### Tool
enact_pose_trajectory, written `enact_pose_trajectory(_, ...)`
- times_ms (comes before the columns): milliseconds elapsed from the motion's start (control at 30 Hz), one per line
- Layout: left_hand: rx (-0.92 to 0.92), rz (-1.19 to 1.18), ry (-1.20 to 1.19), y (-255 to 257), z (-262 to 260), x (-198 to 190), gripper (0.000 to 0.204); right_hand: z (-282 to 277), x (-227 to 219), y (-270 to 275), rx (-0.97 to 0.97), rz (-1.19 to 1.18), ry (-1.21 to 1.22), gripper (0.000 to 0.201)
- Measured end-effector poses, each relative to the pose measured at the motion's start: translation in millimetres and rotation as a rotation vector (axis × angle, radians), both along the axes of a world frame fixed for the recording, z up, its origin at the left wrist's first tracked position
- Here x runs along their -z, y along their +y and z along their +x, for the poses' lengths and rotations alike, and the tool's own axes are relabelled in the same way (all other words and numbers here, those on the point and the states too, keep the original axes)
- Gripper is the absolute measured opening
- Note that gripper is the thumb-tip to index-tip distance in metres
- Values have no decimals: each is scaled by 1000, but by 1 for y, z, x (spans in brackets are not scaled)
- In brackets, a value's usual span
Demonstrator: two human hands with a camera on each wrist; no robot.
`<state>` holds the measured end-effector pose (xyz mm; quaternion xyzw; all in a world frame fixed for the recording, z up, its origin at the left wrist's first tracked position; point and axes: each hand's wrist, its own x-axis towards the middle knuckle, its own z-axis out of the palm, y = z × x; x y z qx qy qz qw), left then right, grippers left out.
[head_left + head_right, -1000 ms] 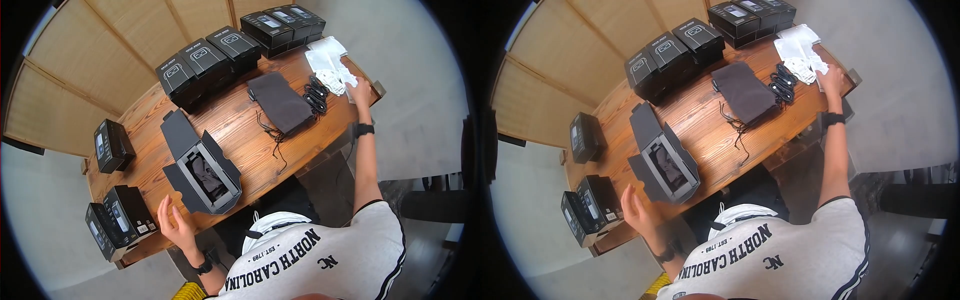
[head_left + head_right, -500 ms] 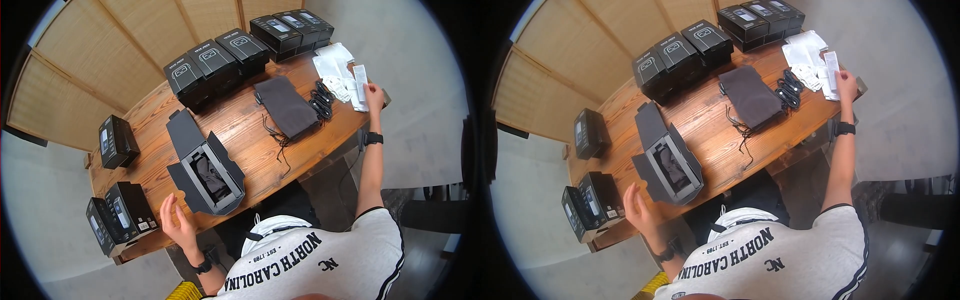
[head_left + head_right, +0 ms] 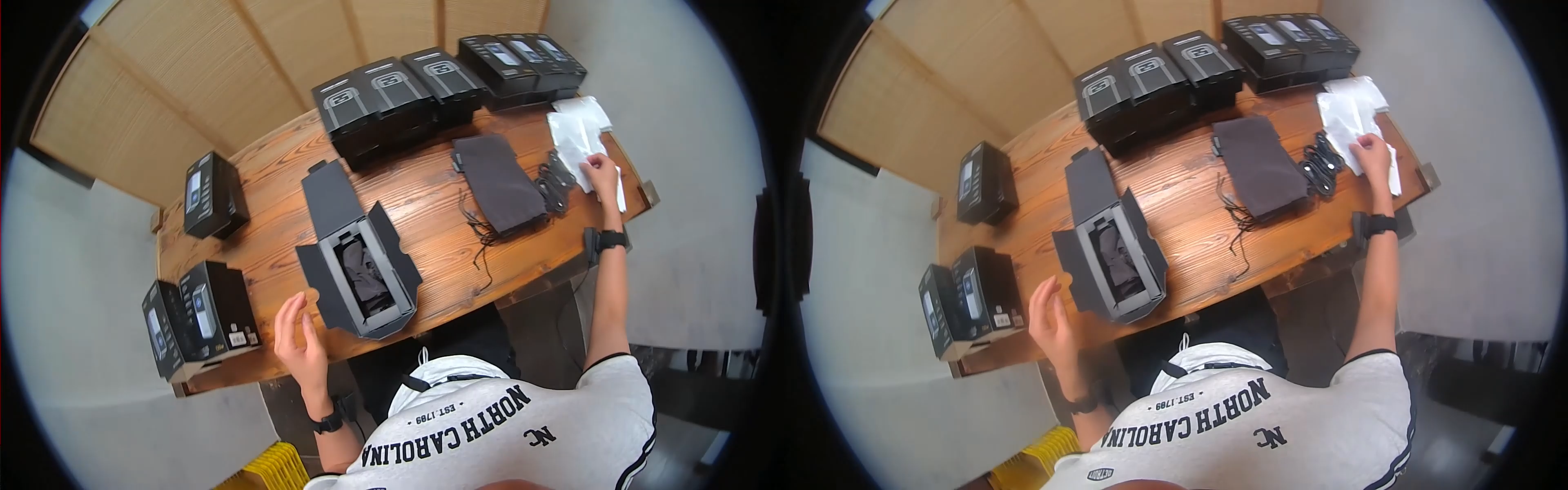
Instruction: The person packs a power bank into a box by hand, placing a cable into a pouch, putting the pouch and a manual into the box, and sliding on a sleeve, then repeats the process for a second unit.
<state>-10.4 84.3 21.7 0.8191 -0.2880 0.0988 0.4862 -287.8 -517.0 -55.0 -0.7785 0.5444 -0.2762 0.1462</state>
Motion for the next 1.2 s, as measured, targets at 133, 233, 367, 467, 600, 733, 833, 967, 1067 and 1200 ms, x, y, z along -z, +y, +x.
enact_pose_trajectory(133,-3,21,10,3,2,3,27,-10,12,-9,-176,-70,-233,23)
enact_pose_trajectory(233,-26,0,43,1,1,0,26,-13,-7,3,-180,-89,-411,25)
enact_pose_trajectory(367,-38,-44,103,-4,4,6,29,17,-43,62,-270,169,-745,32)
enact_pose_trajectory(467,-28,-76,252,-7,2,10,39,68,-86,170,-531,358,-796,34)
enact_pose_trajectory(600,74,-50,420,-10,-1,13,56,129,-110,282,-797,687,-781,39)
enact_pose_trajectory(733,101,-58,444,-14,-15,12,60,181,-107,351,-971,663,-674,42)
enact_pose_trajectory(833,117,-50,502,-16,-26,10,62,202,-99,376,-1028,462,-491,41)
enact_pose_trajectory(967,150,-64,418,-16,-31,18,60,207,-82,390,-991,359,-287,42)
enact_pose_trajectory(1067,168,-59,357,-17,-31,16,58,198,-77,389,-1040,213,-81,44)
enact_pose_trajectory(1200,141,-27,397,-18,-27,8,55,181,-89,381,-1046,88,-51,33)
